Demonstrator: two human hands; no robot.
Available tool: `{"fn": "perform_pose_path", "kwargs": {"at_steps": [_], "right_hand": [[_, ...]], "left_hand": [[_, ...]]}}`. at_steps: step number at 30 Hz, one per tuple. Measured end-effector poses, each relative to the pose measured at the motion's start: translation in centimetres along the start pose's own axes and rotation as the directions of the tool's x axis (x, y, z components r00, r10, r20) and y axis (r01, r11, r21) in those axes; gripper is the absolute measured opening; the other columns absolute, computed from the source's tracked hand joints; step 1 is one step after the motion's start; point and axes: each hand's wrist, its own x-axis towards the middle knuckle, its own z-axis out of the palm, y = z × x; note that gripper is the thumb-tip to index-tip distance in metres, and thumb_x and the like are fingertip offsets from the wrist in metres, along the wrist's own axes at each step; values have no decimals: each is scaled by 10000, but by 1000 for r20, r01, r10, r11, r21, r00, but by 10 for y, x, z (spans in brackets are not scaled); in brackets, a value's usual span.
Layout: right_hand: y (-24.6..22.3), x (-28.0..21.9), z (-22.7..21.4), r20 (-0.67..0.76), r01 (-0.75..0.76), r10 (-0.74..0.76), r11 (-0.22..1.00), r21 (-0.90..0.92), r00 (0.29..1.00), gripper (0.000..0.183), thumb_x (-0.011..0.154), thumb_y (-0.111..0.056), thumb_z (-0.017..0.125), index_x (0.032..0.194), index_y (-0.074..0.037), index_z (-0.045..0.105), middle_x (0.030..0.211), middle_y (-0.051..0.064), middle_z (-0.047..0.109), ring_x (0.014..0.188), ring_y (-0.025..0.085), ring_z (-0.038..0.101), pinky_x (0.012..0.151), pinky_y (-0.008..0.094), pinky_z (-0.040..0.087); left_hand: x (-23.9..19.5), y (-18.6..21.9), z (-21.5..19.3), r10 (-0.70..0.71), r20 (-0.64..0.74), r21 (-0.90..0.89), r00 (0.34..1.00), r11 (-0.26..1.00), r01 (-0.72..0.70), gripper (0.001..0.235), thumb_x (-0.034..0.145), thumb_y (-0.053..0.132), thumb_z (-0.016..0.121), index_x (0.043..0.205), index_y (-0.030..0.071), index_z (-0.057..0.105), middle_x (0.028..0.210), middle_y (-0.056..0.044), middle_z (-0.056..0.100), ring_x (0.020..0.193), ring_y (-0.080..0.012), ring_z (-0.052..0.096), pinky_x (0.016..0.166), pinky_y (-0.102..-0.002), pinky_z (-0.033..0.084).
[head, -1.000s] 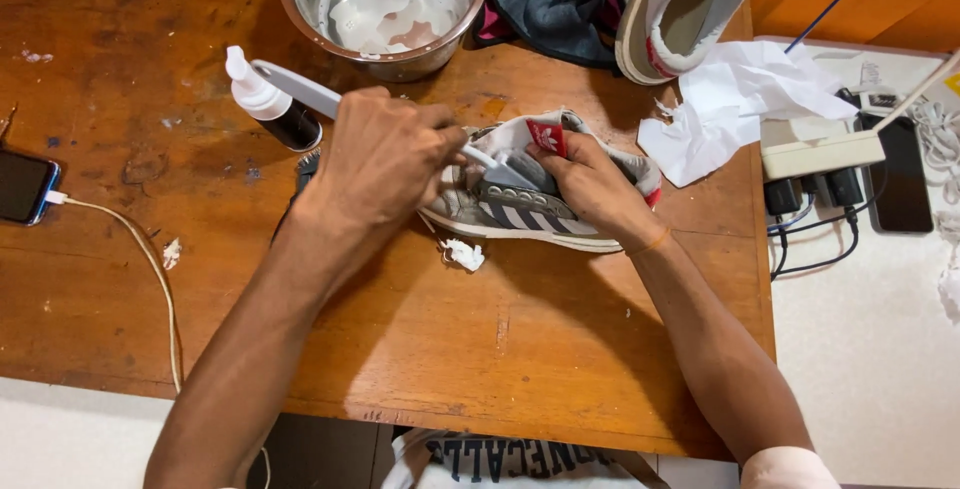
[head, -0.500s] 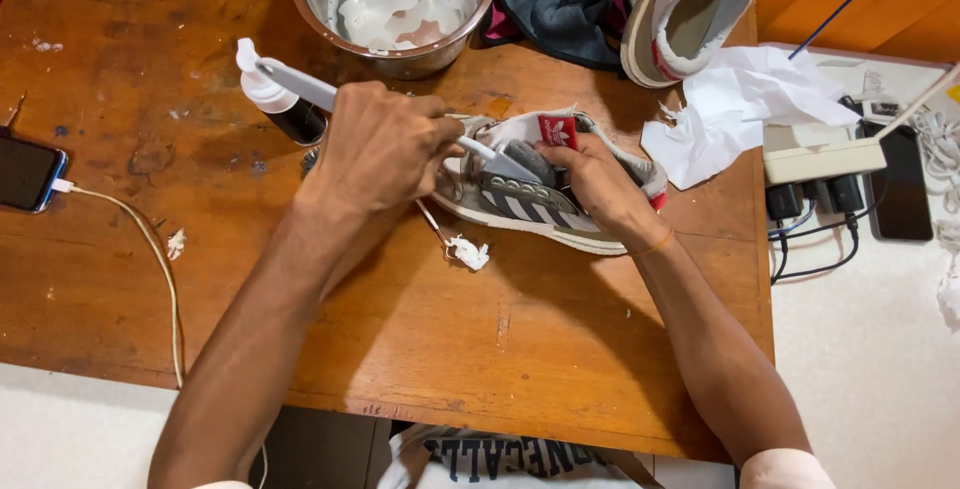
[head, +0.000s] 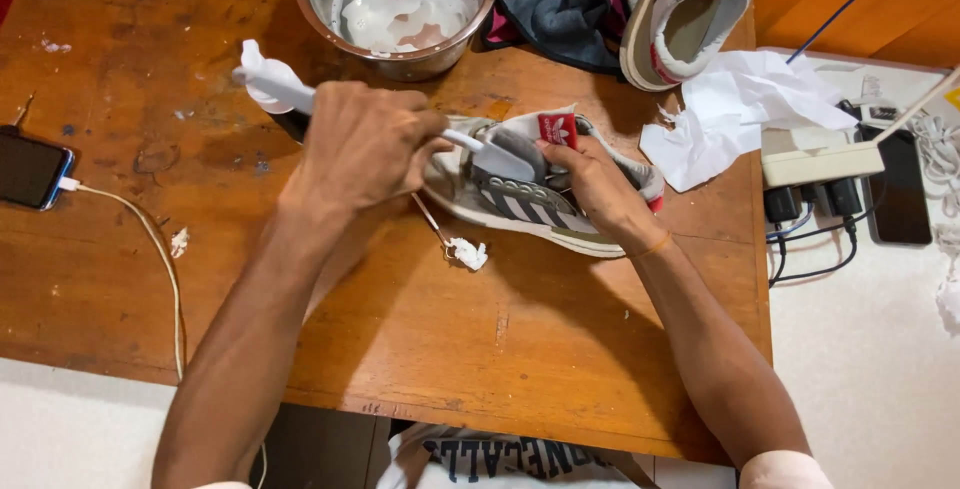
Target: The person cleans a grey and white sneaker on a wooden table. They use a white brush dipped in a soapy water mixture to scrub the shoe's upper and tongue, then wipe the area with a white cloth. The person also uses a small metal tool to pick at the shoe's interior lining.
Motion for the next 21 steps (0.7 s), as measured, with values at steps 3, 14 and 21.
{"fn": "perform_pose_path", "kwargs": {"at_steps": [3,14,21], "right_hand": [[14,12,2,-9,-28,28,998,62,1000,217,912,-308,651,775,-141,671,715,-11,527,658,148,540,657,262,418],[-2,-5,-6,10,-57,56,983,172,998,374,941,-349,696,1178,-60,705,1032,53,697,960,165,663,856,360,574],[-21,-4,4,57,-140,134,760,634,989,380,889,-361,726,1131,-68,710,1041,77,760,903,187,749,914,394,593]], "left_hand": [[-10,8,-17,-143,-6,-34,990,989,142,71,899,334,738,891,272,772,728,32,657,597,-232,684,608,-366,542],[-34,38,11,-636,40,-711,771,524,469,89,962,307,738,1023,248,765,699,-41,692,706,-259,712,664,-358,524],[-38,40,21,-633,207,-609,746,513,604,146,973,365,660,1079,272,696,578,-98,649,701,-374,726,693,-442,532]]}}
